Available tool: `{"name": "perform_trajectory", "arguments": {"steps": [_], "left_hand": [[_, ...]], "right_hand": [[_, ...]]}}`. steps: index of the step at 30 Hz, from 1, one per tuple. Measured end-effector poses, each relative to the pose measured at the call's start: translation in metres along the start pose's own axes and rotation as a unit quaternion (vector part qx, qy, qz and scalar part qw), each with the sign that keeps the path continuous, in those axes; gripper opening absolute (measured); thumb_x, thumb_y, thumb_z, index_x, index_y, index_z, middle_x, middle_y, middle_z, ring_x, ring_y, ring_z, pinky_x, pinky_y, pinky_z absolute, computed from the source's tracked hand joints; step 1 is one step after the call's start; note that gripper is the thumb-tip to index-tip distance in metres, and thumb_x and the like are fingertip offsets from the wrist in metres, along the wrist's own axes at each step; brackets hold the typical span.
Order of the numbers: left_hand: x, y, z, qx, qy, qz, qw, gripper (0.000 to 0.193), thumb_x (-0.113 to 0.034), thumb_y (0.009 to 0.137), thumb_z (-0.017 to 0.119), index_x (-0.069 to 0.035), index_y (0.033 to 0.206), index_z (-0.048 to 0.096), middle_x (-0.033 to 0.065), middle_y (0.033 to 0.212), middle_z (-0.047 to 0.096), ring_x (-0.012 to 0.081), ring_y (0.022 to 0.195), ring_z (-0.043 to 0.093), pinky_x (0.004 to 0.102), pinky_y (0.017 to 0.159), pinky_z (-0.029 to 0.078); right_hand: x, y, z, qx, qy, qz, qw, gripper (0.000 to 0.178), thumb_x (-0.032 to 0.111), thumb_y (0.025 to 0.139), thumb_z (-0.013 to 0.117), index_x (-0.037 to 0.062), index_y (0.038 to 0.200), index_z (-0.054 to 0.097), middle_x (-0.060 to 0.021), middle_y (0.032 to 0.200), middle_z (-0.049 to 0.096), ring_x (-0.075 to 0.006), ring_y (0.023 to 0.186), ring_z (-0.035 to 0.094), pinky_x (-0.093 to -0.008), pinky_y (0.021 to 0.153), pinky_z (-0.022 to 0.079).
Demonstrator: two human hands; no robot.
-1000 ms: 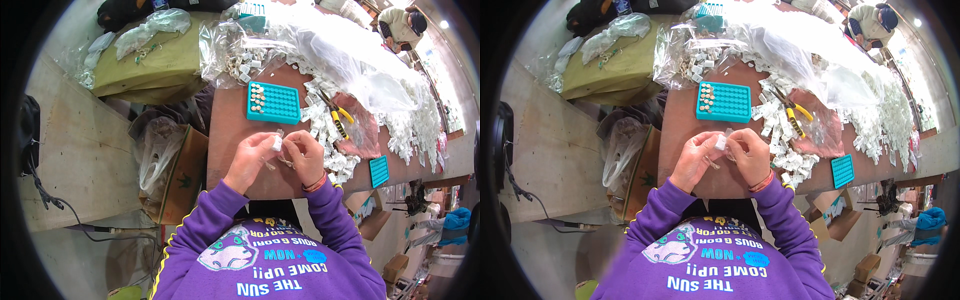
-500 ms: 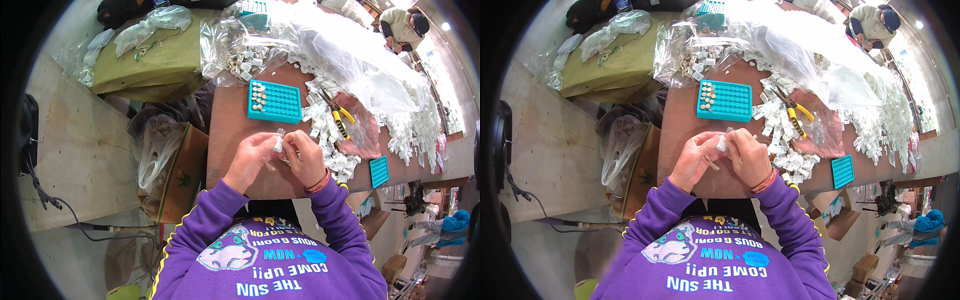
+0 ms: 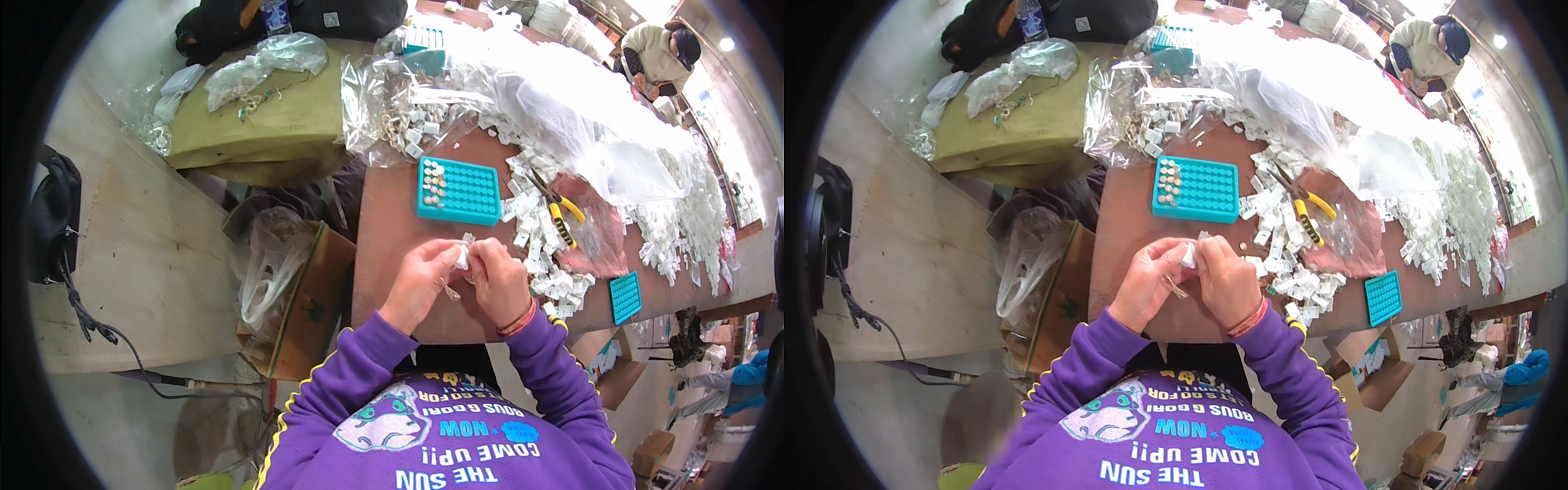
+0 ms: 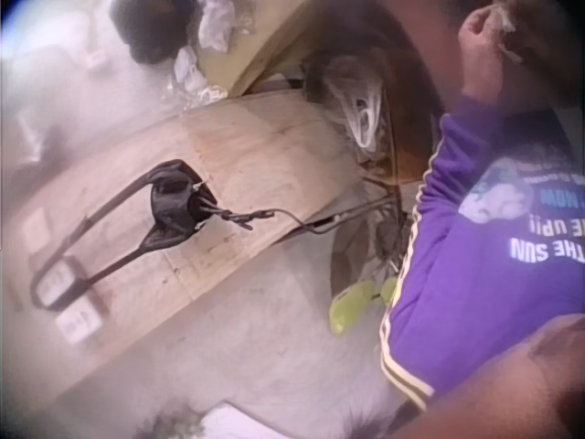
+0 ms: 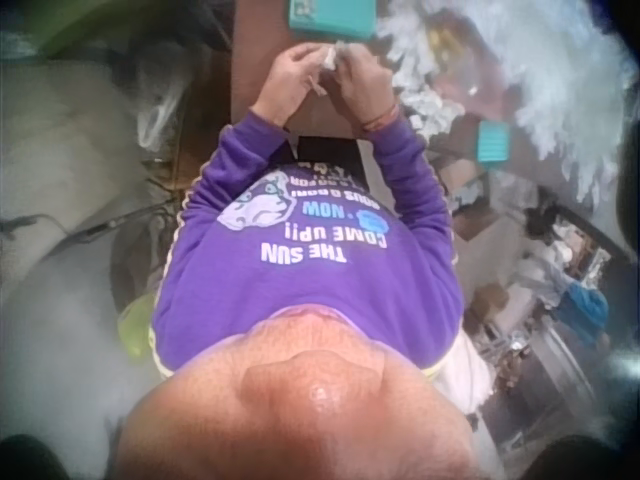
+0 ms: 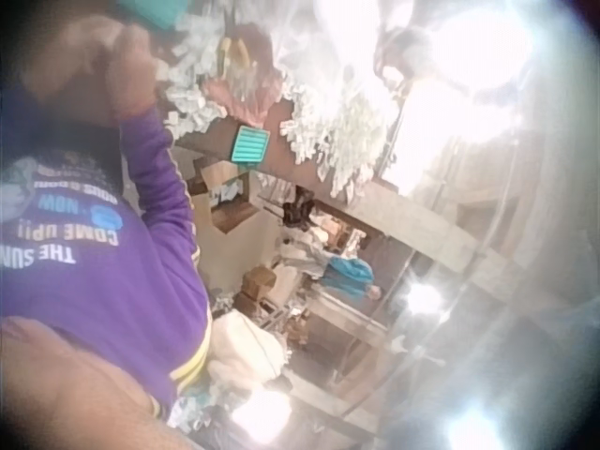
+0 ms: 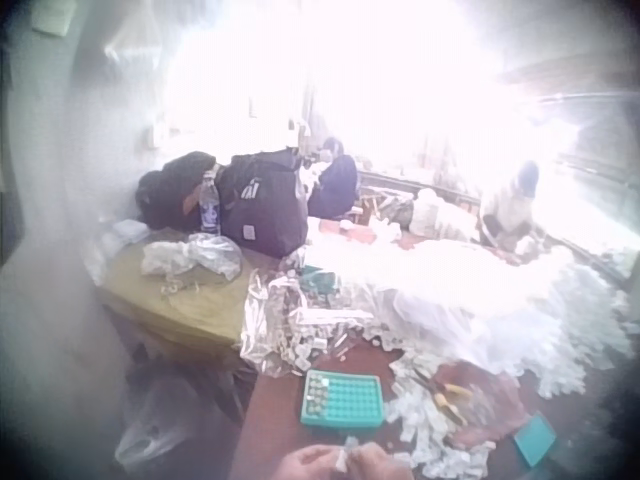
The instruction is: The person assembles small white plastic components by inserting tiny metallic pieces into them. They repeatedly pick up a component, insert a metallic piece, and place the assembled unit into a blue tray. The process is repetitive and focused on precise manual assembly.
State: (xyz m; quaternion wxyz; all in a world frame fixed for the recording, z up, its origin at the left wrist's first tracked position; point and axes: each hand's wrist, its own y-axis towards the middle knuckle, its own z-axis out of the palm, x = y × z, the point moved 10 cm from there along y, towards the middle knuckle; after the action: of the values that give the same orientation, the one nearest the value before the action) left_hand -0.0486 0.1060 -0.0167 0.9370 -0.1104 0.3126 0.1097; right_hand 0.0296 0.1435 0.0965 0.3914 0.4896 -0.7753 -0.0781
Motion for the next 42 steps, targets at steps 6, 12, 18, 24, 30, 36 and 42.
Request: {"name": "perform_trajectory", "arguments": {"steps": [6, 12, 18, 24, 30, 36, 42], "left_hand": [[-0.006, -0.005, 0.009, 0.027, 0.005, 0.040, 0.999, 0.023, -0.016, 0.096, 0.059, 0.002, 0.110, 0.062, 0.0090, 0.106, 0.065, 0.0158, 0.093, 0.064, 0.0326, 0.084, 0.053], [-0.093, -0.043, 0.109, 0.118, 0.670, 0.438, 0.587, 0.019, -0.015, 0.088, 0.065, -0.007, 0.105, 0.069, 0.0097, 0.105, 0.066, 0.0253, 0.094, 0.064, 0.0375, 0.083, 0.051], [-0.130, 0.050, 0.122, -0.012, 0.808, 0.519, 0.278, 0.042, -0.025, 0.083, 0.068, -0.019, 0.124, 0.060, 0.0107, 0.102, 0.066, 0.0292, 0.099, 0.062, 0.0432, 0.091, 0.045], [-0.042, 0.139, 0.129, 0.125, 0.874, 0.278, 0.378, 0.017, -0.025, 0.082, 0.067, -0.014, 0.095, 0.069, 0.0049, 0.095, 0.066, 0.0253, 0.096, 0.062, 0.0404, 0.086, 0.045], [-0.010, 0.182, 0.103, 0.079, 0.886, 0.192, 0.415, 0.011, -0.024, 0.080, 0.065, -0.016, 0.086, 0.070, 0.0038, 0.094, 0.065, 0.0267, 0.097, 0.060, 0.0440, 0.083, 0.043], [-0.044, 0.138, 0.132, 0.171, 0.778, 0.353, 0.492, 0.008, -0.016, 0.078, 0.063, -0.010, 0.081, 0.066, 0.0067, 0.084, 0.065, 0.0284, 0.086, 0.062, 0.0404, 0.078, 0.050], [-0.104, 0.068, 0.129, 0.090, 0.662, 0.435, 0.604, 0.008, -0.005, 0.077, 0.064, -0.006, 0.083, 0.059, 0.0076, 0.082, 0.064, 0.0241, 0.084, 0.064, 0.0329, 0.077, 0.052]], "right_hand": [[-0.004, 0.000, -0.002, 0.040, 0.006, 0.021, 0.999, 0.007, 0.003, 0.085, 0.063, 0.0030, 0.091, 0.059, -0.0145, 0.081, 0.061, -0.0329, 0.070, 0.064, -0.0354, 0.060, 0.050], [-0.029, -0.030, -0.060, -0.096, 0.083, 0.152, 0.980, 0.013, 0.002, 0.080, 0.070, 0.0022, 0.092, 0.065, -0.0112, 0.083, 0.066, -0.0234, 0.075, 0.067, -0.0309, 0.067, 0.052], [-0.032, -0.059, -0.057, -0.076, 0.086, 0.153, 0.982, 0.005, -0.002, 0.085, 0.065, -0.0030, 0.089, 0.064, -0.0066, 0.081, 0.065, -0.0117, 0.074, 0.061, -0.0246, 0.067, 0.049], [-0.050, -0.067, -0.066, -0.076, 0.100, 0.215, 0.969, 0.004, 0.001, 0.087, 0.064, -0.0033, 0.089, 0.065, -0.0047, 0.082, 0.066, -0.0104, 0.073, 0.061, -0.0231, 0.068, 0.048], [-0.053, -0.079, -0.077, -0.096, 0.088, 0.210, 0.969, 0.005, 0.002, 0.087, 0.064, -0.0026, 0.089, 0.065, -0.0071, 0.080, 0.067, -0.0117, 0.072, 0.063, -0.0245, 0.068, 0.049], [-0.068, -0.066, -0.082, -0.099, 0.014, 0.182, 0.978, 0.004, 0.003, 0.084, 0.066, 0.0003, 0.087, 0.066, -0.0107, 0.080, 0.067, -0.0215, 0.069, 0.066, -0.0291, 0.063, 0.050], [-0.044, -0.027, -0.044, -0.037, -0.085, 0.081, 0.992, 0.011, 0.009, 0.079, 0.070, 0.0075, 0.088, 0.065, -0.0079, 0.084, 0.064, -0.0283, 0.080, 0.062, -0.0383, 0.073, 0.050]]}}
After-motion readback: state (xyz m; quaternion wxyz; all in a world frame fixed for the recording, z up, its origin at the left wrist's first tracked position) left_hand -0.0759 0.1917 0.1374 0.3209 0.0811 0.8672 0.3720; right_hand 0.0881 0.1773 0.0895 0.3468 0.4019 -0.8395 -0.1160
